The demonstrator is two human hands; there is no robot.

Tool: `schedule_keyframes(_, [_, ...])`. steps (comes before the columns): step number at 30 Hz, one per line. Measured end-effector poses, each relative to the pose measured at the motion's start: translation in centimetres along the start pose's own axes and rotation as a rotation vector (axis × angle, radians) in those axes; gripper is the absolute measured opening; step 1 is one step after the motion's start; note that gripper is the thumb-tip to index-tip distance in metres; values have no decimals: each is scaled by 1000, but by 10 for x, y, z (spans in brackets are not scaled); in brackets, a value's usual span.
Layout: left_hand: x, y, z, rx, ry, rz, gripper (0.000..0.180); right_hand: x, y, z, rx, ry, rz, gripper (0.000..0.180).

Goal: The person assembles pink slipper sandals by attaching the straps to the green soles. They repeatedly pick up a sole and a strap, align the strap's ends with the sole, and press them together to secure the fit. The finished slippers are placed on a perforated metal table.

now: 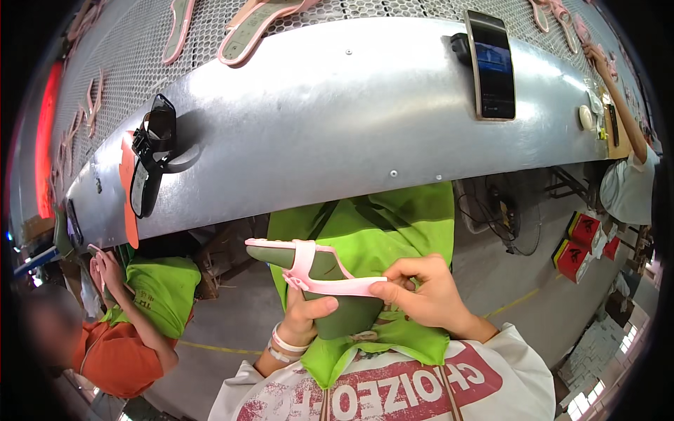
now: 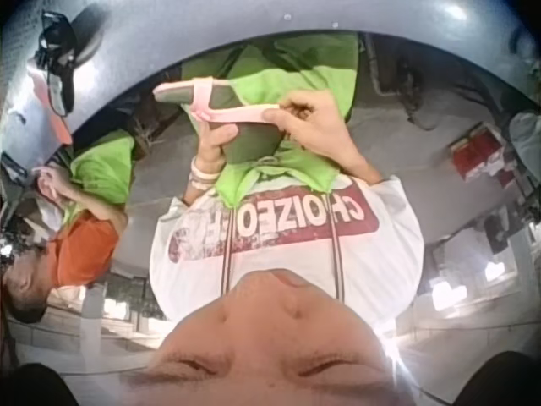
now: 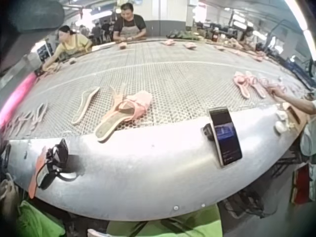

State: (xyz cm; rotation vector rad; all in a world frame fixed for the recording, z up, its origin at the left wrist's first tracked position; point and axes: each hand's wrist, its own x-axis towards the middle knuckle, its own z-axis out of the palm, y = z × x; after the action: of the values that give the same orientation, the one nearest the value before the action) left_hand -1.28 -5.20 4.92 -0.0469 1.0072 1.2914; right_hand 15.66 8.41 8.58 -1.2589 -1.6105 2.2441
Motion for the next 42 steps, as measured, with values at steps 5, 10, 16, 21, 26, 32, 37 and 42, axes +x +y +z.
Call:
schedule_keyframes(5, [13,-15,-15,-155,-216,110,65,20,11,7,-22,29,-185,18])
schedule_keyframes(10, [26,-20,-25,-117,-340,171,93,46,35,11,-115,-81,-341,27])
schedule_keyframes(16, [45,-29,-24,-348,-716,141,107,61,20,0,222,-689,177,79])
schedule_keyframes(21, [19,-25,-38,192,-299,45,107,33,21,-4,-115,-178,-347,58])
schedule_keyframes(26, [10,-13,6,368,-120,393,116,16,10,7,-218,9,-285,50])
schedule_keyframes(32, [17,-21,12,473,-79,509,108,13,16,4,-177,-62,-377,45])
schedule_keyframes(37, [25,-32,-10,507,-92,486,105,12,26,-8,-249,-77,-429,42])
schedule_keyframes(42, [20,-26,-1,436,-63,527,104,12,22,-4,-300,-48,-448,42])
